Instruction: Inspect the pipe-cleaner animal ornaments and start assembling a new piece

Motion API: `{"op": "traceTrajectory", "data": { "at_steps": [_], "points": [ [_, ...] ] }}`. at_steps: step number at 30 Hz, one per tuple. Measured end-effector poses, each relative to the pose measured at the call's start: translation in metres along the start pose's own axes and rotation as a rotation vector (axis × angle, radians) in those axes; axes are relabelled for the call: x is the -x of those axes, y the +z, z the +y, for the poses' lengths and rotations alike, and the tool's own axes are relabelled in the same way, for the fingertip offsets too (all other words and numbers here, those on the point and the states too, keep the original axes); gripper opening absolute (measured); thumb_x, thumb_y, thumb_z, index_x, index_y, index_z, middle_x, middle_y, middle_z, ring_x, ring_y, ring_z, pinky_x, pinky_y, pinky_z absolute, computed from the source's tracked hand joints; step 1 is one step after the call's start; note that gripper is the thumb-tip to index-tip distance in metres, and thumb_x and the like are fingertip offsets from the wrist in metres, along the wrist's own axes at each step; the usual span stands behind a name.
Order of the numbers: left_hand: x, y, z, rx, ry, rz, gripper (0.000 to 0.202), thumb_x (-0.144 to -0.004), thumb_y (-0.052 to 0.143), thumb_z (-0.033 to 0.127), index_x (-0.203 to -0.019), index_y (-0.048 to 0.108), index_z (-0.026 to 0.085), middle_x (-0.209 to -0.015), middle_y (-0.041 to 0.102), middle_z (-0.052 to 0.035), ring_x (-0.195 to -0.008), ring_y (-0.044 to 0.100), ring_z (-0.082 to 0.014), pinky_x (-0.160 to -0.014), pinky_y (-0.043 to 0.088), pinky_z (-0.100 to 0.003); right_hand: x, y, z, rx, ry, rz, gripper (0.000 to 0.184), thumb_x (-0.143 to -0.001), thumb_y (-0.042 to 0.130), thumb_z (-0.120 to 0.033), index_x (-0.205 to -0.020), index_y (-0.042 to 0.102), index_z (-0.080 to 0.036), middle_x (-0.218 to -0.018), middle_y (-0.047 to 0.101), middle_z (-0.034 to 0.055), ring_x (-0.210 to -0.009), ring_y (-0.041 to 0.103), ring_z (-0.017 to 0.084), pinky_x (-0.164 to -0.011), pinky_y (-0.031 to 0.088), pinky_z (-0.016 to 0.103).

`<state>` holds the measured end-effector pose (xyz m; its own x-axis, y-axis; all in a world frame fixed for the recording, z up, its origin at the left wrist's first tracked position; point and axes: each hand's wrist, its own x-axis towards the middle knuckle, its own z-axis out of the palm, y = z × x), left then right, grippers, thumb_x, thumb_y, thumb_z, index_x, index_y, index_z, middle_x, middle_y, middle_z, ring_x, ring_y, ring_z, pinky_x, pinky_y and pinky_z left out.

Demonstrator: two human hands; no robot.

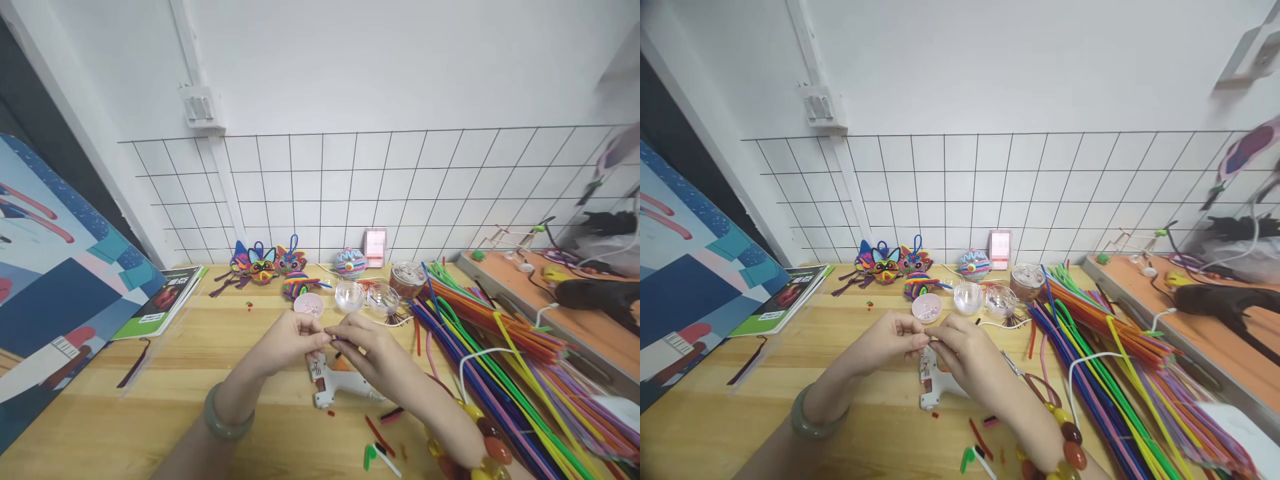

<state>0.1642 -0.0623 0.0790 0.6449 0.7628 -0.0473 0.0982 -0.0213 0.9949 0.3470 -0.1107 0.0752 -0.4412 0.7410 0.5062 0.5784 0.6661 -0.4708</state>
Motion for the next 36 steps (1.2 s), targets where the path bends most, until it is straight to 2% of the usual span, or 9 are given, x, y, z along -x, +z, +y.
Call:
{"op": "traceTrajectory", "data": {
  "at_steps": [6, 9, 14, 18, 23, 27, 30, 33, 36],
  "points": [
    [0.006, -0.014, -0.001, -0.02, -0.151, -0.297, 0.026, -0.064, 0.071, 0.036, -0.067, 0.064, 0.011, -0.052, 0.055, 0.0023, -0.047, 0.046, -0.006, -0.048, 0.037, -0.019, 0.001, -0.005, -0.006, -0.135, -0.05, -0.167, 0.02, -0.088, 0.05, -0.019, -0.102, 0.065, -0.024, -0.084, 0.058, 0.0031, -0.077, 0.056, 0.012, -0.068, 0.045, 0.023],
    [0.005, -0.016, -0.002, -0.003, -0.208, -0.35, 0.024, -0.062, 0.073, 0.035, -0.067, 0.065, 0.012, -0.052, 0.056, 0.0028, -0.045, 0.045, -0.0053, -0.048, 0.038, -0.019, 0.002, -0.004, -0.008, -0.122, -0.068, -0.203, 0.021, -0.09, 0.048, -0.021, -0.102, 0.065, -0.026, -0.083, 0.058, 0.003, -0.076, 0.056, 0.013, -0.067, 0.046, 0.024],
    [0.003, -0.012, -0.002, 0.124, -0.119, -0.213, 0.023, -0.063, 0.073, 0.032, -0.067, 0.065, 0.011, -0.052, 0.056, 0.0011, -0.047, 0.048, -0.0065, -0.047, 0.037, -0.019, 0.002, -0.003, -0.005, -0.093, -0.09, -0.022, 0.021, -0.09, 0.046, -0.02, -0.1, 0.064, -0.02, -0.081, 0.057, 0.0049, -0.074, 0.055, 0.014, -0.064, 0.046, 0.026],
    [0.002, -0.006, 0.0, 0.266, -0.065, -0.093, 0.024, -0.066, 0.071, 0.032, -0.071, 0.065, 0.01, -0.063, 0.06, -0.0024, -0.052, 0.051, -0.007, -0.051, 0.04, -0.02, 0.0, -0.001, 0.001, -0.089, -0.099, 0.159, 0.019, -0.088, 0.047, -0.016, -0.102, 0.061, -0.019, -0.082, 0.057, 0.005, -0.076, 0.055, 0.015, -0.066, 0.047, 0.027],
    [0.0, 0.006, 0.0, 0.399, -0.043, -0.007, 0.026, -0.068, 0.069, 0.035, -0.069, 0.063, 0.009, -0.064, 0.058, -0.0029, -0.054, 0.051, -0.0074, -0.053, 0.04, -0.021, 0.0, 0.005, 0.005, -0.065, -0.055, 0.279, 0.015, -0.087, 0.05, -0.017, -0.098, 0.06, -0.02, -0.083, 0.059, 0.0054, -0.076, 0.057, 0.017, -0.066, 0.049, 0.03],
    [-0.003, 0.012, -0.001, 0.284, 0.002, 0.095, 0.027, -0.068, 0.068, 0.036, -0.069, 0.062, 0.01, -0.061, 0.057, -0.0016, -0.051, 0.049, -0.0069, -0.053, 0.038, -0.021, 0.0, 0.008, 0.008, -0.027, -0.055, 0.276, 0.019, -0.087, 0.05, -0.018, -0.103, 0.059, -0.02, -0.085, 0.059, 0.0063, -0.076, 0.057, 0.017, -0.065, 0.049, 0.03],
    [-0.002, 0.009, -0.001, 0.095, 0.034, 0.111, 0.027, -0.069, 0.066, 0.037, -0.067, 0.061, 0.011, -0.06, 0.055, -0.0006, -0.053, 0.047, -0.0078, -0.054, 0.037, -0.021, 0.001, 0.008, 0.008, 0.001, -0.061, 0.22, 0.021, -0.088, 0.049, -0.019, -0.104, 0.061, -0.02, -0.081, 0.059, 0.0054, -0.073, 0.056, 0.016, -0.063, 0.049, 0.029],
    [0.003, 0.003, 0.003, -0.089, 0.037, 0.042, 0.026, -0.072, 0.063, 0.037, -0.066, 0.061, 0.011, -0.057, 0.05, 0.0015, -0.054, 0.043, -0.0076, -0.052, 0.034, -0.02, 0.0, 0.005, 0.005, 0.004, -0.066, 0.118, 0.019, -0.089, 0.048, -0.02, -0.098, 0.065, -0.02, -0.078, 0.058, 0.0049, -0.071, 0.055, 0.015, -0.062, 0.047, 0.027],
    [0.01, -0.004, 0.008, -0.199, 0.004, -0.088, 0.026, -0.073, 0.061, 0.037, -0.067, 0.061, 0.012, -0.055, 0.048, 0.003, -0.053, 0.04, -0.0072, -0.051, 0.032, -0.02, 0.0, 0.002, 0.0, 0.006, -0.094, 0.018, 0.02, -0.089, 0.047, -0.02, -0.094, 0.066, -0.017, -0.077, 0.058, 0.0059, -0.071, 0.055, 0.015, -0.061, 0.045, 0.026]
  ]
}}
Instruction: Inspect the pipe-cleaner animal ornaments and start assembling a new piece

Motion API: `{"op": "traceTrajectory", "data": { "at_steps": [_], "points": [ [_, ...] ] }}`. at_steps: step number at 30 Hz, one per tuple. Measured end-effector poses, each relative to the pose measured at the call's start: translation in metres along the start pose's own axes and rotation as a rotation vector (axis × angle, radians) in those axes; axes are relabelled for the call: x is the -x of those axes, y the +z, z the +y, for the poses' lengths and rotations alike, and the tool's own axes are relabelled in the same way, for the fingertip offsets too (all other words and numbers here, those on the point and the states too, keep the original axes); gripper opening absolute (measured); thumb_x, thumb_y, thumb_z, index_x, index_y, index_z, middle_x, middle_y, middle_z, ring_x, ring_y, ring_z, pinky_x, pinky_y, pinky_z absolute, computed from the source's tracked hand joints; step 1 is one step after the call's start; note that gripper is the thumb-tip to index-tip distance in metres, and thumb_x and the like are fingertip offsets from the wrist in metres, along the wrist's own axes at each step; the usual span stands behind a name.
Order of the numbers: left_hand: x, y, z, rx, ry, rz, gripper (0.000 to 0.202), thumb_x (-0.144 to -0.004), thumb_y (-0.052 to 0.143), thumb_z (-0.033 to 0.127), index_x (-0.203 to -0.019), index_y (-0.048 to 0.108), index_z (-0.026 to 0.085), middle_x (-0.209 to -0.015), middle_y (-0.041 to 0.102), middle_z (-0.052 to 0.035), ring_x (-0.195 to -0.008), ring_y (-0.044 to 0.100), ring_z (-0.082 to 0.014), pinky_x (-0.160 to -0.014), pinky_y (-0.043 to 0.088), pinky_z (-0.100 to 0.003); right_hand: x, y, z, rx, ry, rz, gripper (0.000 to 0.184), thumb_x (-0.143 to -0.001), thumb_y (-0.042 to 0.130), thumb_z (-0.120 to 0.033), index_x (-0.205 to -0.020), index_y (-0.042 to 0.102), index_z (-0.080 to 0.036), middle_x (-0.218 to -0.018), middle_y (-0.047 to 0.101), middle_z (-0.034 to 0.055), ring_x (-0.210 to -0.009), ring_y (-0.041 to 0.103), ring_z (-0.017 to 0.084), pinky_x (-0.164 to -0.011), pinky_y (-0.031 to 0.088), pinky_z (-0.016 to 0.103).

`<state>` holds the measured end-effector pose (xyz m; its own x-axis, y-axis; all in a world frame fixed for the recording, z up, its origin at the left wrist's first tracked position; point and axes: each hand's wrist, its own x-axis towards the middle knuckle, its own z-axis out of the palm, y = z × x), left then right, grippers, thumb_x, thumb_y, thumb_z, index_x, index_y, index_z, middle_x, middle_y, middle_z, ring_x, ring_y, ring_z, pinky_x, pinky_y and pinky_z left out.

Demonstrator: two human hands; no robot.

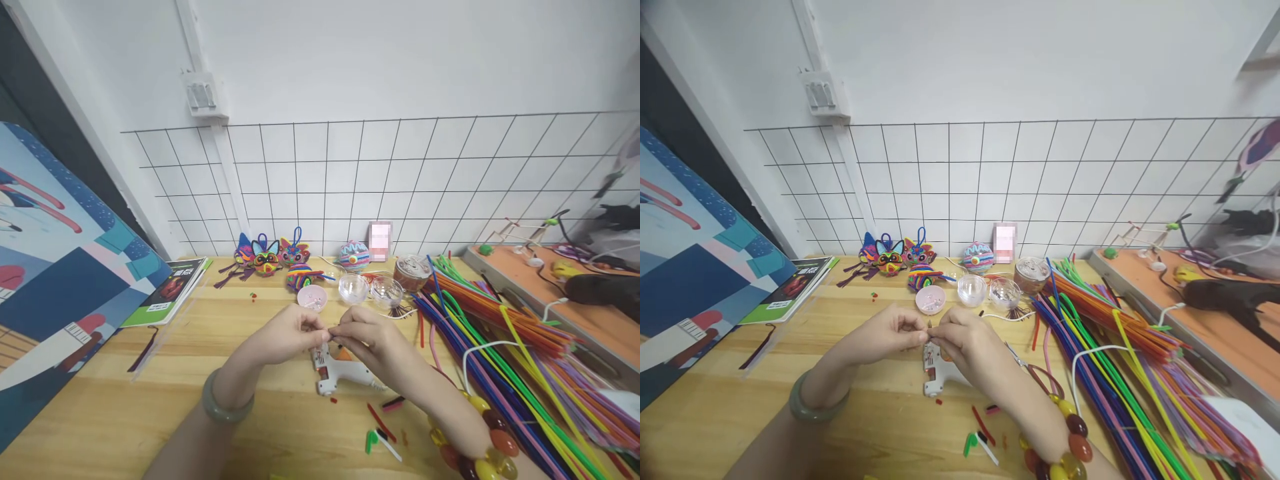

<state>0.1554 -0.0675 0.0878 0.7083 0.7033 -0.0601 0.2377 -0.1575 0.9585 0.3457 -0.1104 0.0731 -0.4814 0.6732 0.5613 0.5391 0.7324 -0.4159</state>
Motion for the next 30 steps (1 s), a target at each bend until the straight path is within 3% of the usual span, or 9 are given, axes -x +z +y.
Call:
{"op": "traceTrajectory", "data": {
  "at_steps": [3, 6, 13, 18, 24, 30],
  "points": [
    [0.004, -0.006, 0.002, -0.038, -0.043, -0.102, 0.026, -0.072, 0.061, 0.038, -0.067, 0.061, 0.012, -0.054, 0.048, 0.0037, -0.052, 0.041, -0.0073, -0.051, 0.032, -0.019, 0.0, -0.002, -0.004, 0.034, -0.051, -0.061, 0.022, -0.09, 0.045, -0.02, -0.092, 0.066, -0.018, -0.077, 0.058, 0.006, -0.07, 0.054, 0.015, -0.06, 0.044, 0.026],
    [0.003, -0.008, 0.0, 0.006, -0.067, -0.109, 0.027, -0.071, 0.063, 0.039, -0.069, 0.062, 0.012, -0.054, 0.049, 0.0032, -0.052, 0.042, -0.0071, -0.05, 0.033, -0.019, 0.001, -0.003, -0.006, 0.09, -0.069, -0.063, 0.024, -0.091, 0.043, -0.02, -0.089, 0.067, -0.017, -0.075, 0.057, 0.0056, -0.068, 0.053, 0.014, -0.06, 0.043, 0.025],
    [-0.012, 0.011, -0.005, 0.46, -0.023, 0.108, 0.029, -0.069, 0.067, 0.038, -0.066, 0.061, 0.01, -0.062, 0.057, -0.0015, -0.052, 0.048, -0.0068, -0.051, 0.037, -0.02, 0.002, -0.002, -0.003, 0.142, -0.008, 0.235, 0.019, -0.089, 0.044, -0.017, -0.097, 0.062, -0.015, -0.08, 0.056, 0.0068, -0.072, 0.053, 0.016, -0.063, 0.045, 0.028],
    [-0.019, 0.032, -0.008, 0.647, 0.04, 0.278, 0.025, -0.068, 0.069, 0.034, -0.067, 0.059, 0.011, -0.061, 0.055, 0.0003, -0.051, 0.046, -0.0058, -0.05, 0.035, -0.02, 0.004, 0.004, -0.001, 0.253, 0.036, 0.313, 0.02, -0.089, 0.043, -0.016, -0.096, 0.062, -0.016, -0.077, 0.056, 0.0075, -0.071, 0.054, 0.017, -0.061, 0.045, 0.029],
    [-0.02, 0.037, -0.006, 0.545, 0.034, 0.357, 0.028, -0.066, 0.068, 0.037, -0.063, 0.053, 0.013, -0.053, 0.047, 0.004, -0.047, 0.039, -0.0053, -0.046, 0.029, -0.02, 0.002, -0.001, -0.003, 0.312, 0.006, 0.227, 0.02, -0.09, 0.043, -0.017, -0.086, 0.062, -0.015, -0.074, 0.058, 0.0075, -0.068, 0.054, 0.016, -0.061, 0.044, 0.028],
    [-0.017, 0.029, -0.006, 0.369, 0.018, 0.259, 0.031, -0.066, 0.066, 0.041, -0.061, 0.051, 0.014, -0.049, 0.041, 0.0059, -0.044, 0.032, -0.0049, -0.044, 0.024, -0.02, -0.001, -0.012, -0.003, 0.259, 0.006, 0.045, 0.022, -0.091, 0.043, -0.018, -0.08, 0.061, -0.014, -0.076, 0.058, 0.0073, -0.069, 0.054, 0.017, -0.061, 0.043, 0.029]
  ]
}}
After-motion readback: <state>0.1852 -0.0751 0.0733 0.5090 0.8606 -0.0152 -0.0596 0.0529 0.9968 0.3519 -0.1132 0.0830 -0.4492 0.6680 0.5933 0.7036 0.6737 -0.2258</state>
